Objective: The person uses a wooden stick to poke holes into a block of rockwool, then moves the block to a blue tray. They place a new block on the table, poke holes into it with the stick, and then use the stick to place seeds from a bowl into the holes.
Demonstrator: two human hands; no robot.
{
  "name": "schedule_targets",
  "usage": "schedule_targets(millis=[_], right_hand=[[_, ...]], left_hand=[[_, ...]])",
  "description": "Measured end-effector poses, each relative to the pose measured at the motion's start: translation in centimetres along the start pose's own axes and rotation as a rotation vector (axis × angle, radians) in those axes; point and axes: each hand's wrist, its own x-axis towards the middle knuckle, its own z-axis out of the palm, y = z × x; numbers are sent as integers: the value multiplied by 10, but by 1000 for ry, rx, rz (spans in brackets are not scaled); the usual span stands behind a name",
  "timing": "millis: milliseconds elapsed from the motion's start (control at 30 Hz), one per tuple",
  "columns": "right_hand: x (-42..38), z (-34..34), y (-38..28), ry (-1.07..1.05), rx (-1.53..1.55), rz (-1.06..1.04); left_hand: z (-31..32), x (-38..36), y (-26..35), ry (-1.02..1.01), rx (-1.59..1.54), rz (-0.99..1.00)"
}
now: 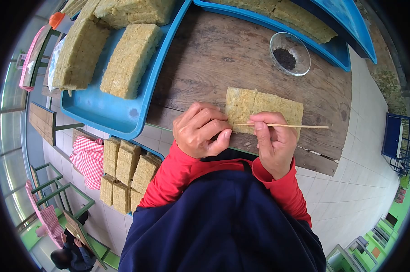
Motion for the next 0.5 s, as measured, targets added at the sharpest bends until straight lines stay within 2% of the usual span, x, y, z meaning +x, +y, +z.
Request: schedule_targets(millis=[267,333,500], right_hand=[[-1,-1,-1,-7,3,13],[-2,-2,-2,-17,65,76],[-3,-2,-1,3,158,55]], left_hand=[[-3,0,-2,-14,-29,6],[-3,-1,-5,82,-74,38],[-1,-8,-9,108,-119,13]])
